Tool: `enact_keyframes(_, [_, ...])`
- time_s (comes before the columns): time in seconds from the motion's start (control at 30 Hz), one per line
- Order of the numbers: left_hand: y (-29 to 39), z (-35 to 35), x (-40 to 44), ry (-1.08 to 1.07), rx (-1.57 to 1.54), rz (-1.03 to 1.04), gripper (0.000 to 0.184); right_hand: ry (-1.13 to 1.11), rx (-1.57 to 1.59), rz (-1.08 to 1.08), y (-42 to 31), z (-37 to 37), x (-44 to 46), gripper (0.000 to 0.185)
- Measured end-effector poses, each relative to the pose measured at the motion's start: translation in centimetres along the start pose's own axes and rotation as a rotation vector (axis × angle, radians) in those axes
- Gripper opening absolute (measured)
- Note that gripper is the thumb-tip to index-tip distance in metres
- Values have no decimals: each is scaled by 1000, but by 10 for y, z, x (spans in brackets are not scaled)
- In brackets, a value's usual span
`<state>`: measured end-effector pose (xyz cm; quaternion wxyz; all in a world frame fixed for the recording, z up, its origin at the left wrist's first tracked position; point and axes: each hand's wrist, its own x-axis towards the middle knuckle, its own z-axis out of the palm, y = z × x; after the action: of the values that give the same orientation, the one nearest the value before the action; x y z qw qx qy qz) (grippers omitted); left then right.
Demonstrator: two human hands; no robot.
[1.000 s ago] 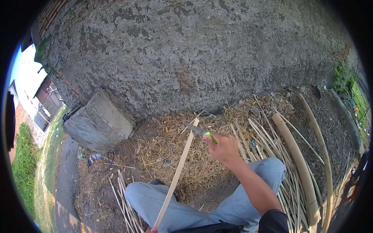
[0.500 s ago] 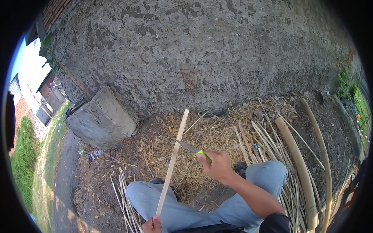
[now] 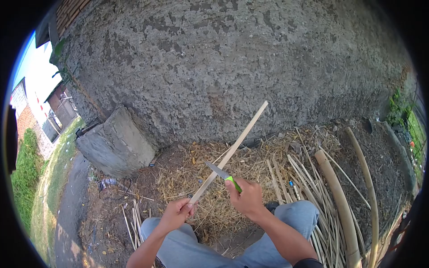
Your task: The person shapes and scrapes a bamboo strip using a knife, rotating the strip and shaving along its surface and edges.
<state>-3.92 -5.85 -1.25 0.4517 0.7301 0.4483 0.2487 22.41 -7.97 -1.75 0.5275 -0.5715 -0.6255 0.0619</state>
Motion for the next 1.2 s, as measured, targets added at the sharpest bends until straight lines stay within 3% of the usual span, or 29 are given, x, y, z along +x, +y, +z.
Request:
enact_keyframes(0.07, [0,-3,21,16,-17,-34,20,-10,-22,-4,0,5,-3,22])
enact_keyframes(0.13, [3,-9,37,112,357,58,16,-18,-39,-5,2,11,-6,21])
enact_keyframes(0.23, [36,-9,51,161,406,33,15,-30,-88,-31,7,17,-4,22])
enact_keyframes(0.37, [63,0,45,156,367,28,17,2,-95,-13,3,16,2,22])
enact_keyframes(0.53, [48,23,2,343,259,7,14,-14,-24,-81,-14,30,-16,22])
enact_keyframes(0.6, [38,30,-12,369,258,-37,14,-82,-65,-218,-21,33,-24,22])
enact_keyframes(0.77, [24,36,-33,448,247,-72,12,-111,-84,-267,-23,47,-37,24])
enact_keyframes(0.93, [14,38,-45,541,142,20,11,-74,-152,-394,-30,50,-40,26])
enact_keyframes(1.07, [14,42,-57,549,101,-33,19,-76,-160,-418,-31,53,-42,26])
enact_keyframes(1.2, [3,45,-72,571,174,-56,16,-89,-199,-277,-25,42,-23,25])
